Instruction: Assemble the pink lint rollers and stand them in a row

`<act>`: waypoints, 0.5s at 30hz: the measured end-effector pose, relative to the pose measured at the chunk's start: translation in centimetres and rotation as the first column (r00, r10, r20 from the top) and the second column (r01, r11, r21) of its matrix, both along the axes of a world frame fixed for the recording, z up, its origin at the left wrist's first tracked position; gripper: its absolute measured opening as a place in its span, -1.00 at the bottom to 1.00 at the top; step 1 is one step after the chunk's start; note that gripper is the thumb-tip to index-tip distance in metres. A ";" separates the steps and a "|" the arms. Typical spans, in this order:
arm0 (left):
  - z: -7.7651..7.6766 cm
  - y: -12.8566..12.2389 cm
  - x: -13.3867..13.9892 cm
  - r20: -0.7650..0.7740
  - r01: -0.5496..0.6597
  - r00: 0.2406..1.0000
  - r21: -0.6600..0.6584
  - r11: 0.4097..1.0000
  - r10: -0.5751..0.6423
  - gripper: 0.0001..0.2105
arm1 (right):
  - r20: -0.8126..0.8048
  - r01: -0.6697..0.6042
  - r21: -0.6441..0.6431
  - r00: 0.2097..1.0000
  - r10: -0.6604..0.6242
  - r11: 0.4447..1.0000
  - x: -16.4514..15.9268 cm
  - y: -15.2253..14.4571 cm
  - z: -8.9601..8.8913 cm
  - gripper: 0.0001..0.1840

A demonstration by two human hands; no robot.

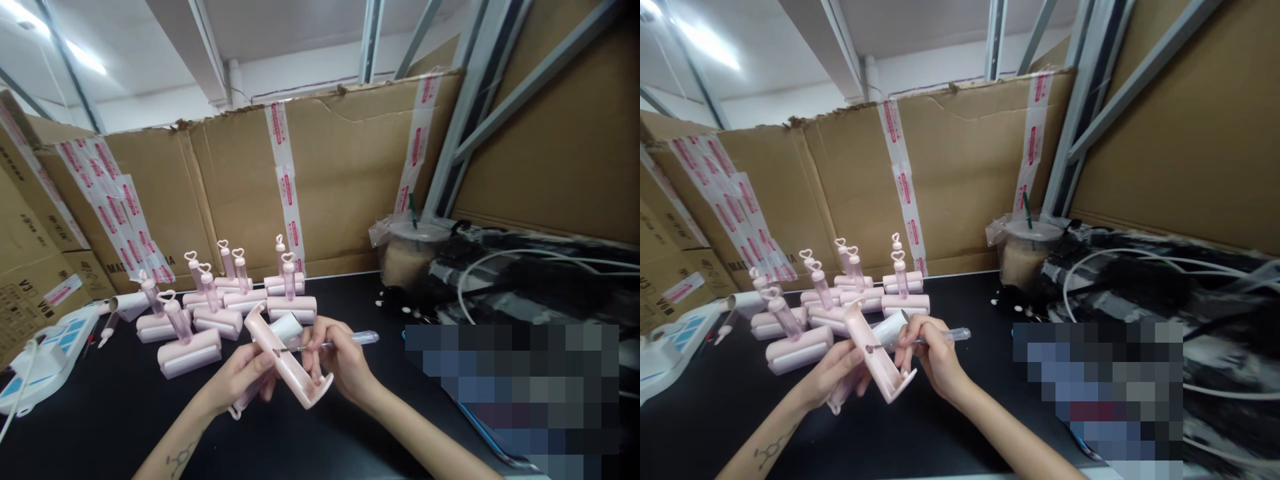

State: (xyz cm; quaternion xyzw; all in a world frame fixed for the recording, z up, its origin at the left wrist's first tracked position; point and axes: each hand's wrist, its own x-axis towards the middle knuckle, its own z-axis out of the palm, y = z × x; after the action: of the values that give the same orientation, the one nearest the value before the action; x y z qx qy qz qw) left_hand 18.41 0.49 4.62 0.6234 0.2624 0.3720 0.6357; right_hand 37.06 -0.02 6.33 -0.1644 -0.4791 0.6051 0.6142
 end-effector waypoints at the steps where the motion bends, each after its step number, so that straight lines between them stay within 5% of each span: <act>1: 0.3 -0.1 0.0 -0.012 -0.018 1.000 0.024 1.000 0.018 -0.62 | 0.005 0.007 0.017 1.000 -0.008 1.000 0.1 0.0 0.0 -0.78; 8: 1.0 -0.4 -0.1 -0.101 0.012 0.995 0.038 0.999 -0.008 -0.61 | 0.091 0.029 0.193 0.995 -0.047 0.981 0.7 -0.4 -0.4 -0.76; 15: 0.1 -0.9 0.5 -0.007 0.053 0.999 -0.096 0.994 -0.054 -0.54 | 0.018 -0.078 0.107 0.997 0.076 0.991 0.4 -0.3 -0.5 -0.74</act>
State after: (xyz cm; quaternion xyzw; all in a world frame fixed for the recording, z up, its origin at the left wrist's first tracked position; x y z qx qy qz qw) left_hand 18.95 -0.42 4.73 0.6007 0.2665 0.3388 0.6733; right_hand 37.47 -0.32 5.79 -0.1167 -0.5212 0.6005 0.5951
